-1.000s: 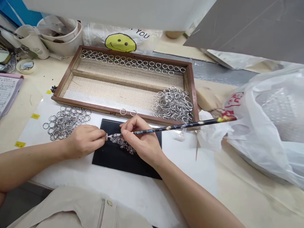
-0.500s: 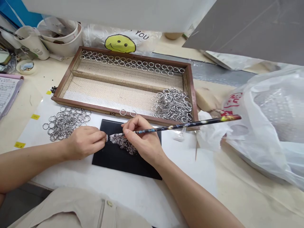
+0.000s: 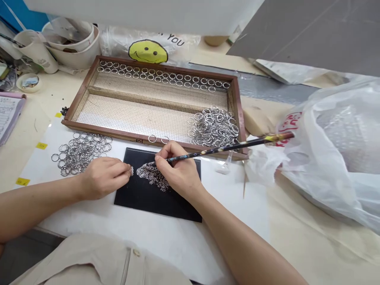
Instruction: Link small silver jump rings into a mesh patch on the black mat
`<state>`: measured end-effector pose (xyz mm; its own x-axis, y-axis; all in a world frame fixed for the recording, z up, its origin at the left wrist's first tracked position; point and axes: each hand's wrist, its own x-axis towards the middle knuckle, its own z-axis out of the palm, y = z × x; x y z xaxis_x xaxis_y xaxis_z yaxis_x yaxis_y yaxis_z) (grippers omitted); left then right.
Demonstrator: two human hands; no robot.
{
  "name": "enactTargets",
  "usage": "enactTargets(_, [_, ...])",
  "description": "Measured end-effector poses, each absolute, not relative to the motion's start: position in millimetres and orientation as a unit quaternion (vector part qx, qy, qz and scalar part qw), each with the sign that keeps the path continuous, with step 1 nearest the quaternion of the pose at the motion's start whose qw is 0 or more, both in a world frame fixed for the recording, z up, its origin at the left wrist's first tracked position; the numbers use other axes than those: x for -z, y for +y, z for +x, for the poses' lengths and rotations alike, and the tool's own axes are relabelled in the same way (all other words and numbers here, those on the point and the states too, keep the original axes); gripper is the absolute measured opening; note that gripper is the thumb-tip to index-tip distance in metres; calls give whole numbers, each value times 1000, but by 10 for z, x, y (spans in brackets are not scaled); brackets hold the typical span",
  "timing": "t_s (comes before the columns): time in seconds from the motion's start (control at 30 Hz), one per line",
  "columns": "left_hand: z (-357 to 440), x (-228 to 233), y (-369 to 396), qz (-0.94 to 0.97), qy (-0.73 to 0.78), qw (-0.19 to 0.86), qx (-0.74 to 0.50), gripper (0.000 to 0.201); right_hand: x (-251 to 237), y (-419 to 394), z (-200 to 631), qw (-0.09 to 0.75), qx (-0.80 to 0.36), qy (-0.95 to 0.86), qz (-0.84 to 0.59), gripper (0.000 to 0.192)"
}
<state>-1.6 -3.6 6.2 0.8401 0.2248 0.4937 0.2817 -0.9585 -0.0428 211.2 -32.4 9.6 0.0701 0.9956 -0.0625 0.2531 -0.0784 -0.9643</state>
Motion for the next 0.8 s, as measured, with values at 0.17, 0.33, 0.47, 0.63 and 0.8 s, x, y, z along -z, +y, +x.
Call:
enactTargets(0.17, [-27,-19,-19,-952,-159,46,259,22,-97,-334,2107,432,-425,-556,-568,21])
enactTargets(0.33, [-27,-5,-10,-951,-170,23,257,23,-91,-345,2078,436,-431,-588,-527,22])
enactTargets(0.47, [-24,-6,-7,-949,-176,18,259,23,-70,-348,2057,428,-429,-604,-517,23])
enactTargets(0.63, [-24,1,-6,-951,-175,22,254,23,-68,-346,2054,425,-429,-605,-520,23])
enactTargets(0.8, [-21,-3,-7,-950,-171,22,259,22,-86,-345,2053,425,-428,-607,-517,23])
